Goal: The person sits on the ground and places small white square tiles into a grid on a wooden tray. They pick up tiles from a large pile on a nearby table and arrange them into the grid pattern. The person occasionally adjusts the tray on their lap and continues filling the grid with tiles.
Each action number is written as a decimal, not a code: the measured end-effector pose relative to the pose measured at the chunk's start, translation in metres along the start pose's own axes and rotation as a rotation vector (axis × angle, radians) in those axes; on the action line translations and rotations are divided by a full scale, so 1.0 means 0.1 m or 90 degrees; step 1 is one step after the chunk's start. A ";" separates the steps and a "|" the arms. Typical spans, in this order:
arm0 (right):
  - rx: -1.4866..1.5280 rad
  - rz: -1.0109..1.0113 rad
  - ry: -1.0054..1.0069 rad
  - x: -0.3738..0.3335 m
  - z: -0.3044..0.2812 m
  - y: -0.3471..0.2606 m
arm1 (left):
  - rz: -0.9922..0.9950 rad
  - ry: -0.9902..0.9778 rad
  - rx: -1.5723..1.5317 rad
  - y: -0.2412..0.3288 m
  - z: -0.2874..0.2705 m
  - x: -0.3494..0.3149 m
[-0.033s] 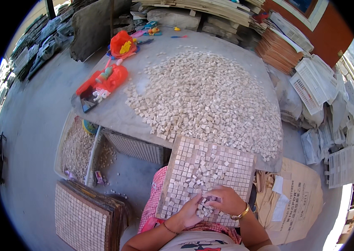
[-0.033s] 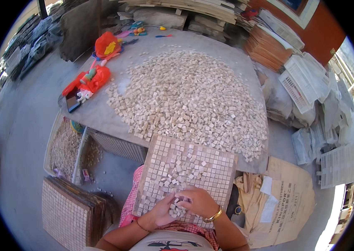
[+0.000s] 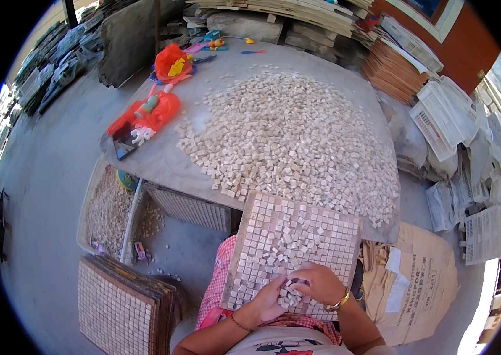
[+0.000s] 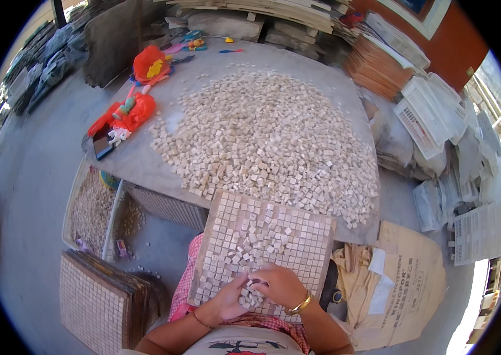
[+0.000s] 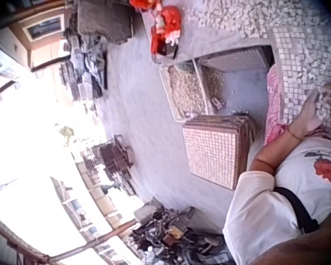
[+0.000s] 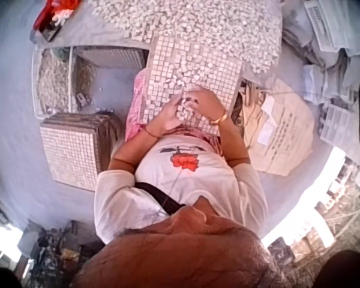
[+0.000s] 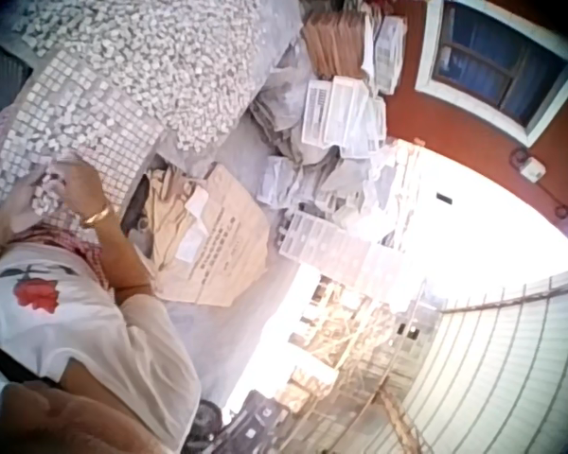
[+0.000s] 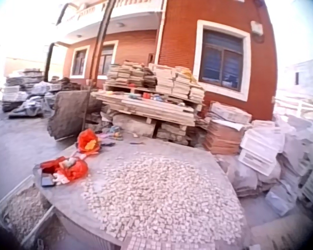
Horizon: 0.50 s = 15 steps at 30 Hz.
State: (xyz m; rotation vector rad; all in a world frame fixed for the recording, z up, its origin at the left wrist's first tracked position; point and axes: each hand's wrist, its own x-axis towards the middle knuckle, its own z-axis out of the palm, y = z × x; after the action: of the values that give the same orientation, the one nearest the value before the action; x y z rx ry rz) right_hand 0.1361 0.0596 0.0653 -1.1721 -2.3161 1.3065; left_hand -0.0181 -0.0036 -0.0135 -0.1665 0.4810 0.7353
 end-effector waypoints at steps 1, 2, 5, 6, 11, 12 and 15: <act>-0.130 -0.024 0.018 0.00 0.05 0.03 | 0.000 0.003 0.012 0.00 0.00 0.00; -0.075 -0.033 0.024 0.00 0.03 0.05 | 0.000 0.007 0.024 0.00 0.00 0.01; 0.243 -0.022 0.012 -0.01 -0.07 0.07 | 0.011 0.019 -0.037 0.03 0.07 -0.03; 0.454 0.009 -0.002 -0.05 -0.11 0.07 | 0.000 -0.081 -0.093 0.03 0.01 0.00; 0.788 -0.031 -0.001 -0.17 -0.16 0.13 | -0.008 -0.156 -0.161 0.07 -0.01 0.02; 0.672 -0.039 0.028 -0.18 -0.16 0.15 | -0.008 -0.136 -0.161 0.07 0.01 0.02; 0.339 -0.048 0.072 -0.17 -0.18 0.10 | -0.004 -0.114 -0.172 0.06 0.02 0.01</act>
State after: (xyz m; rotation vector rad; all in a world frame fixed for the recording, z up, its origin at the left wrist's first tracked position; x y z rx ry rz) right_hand 0.1624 0.0616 0.0704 -0.9398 -1.7503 1.6389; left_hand -0.0212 0.0021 -0.0119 -0.3516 0.2089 0.7995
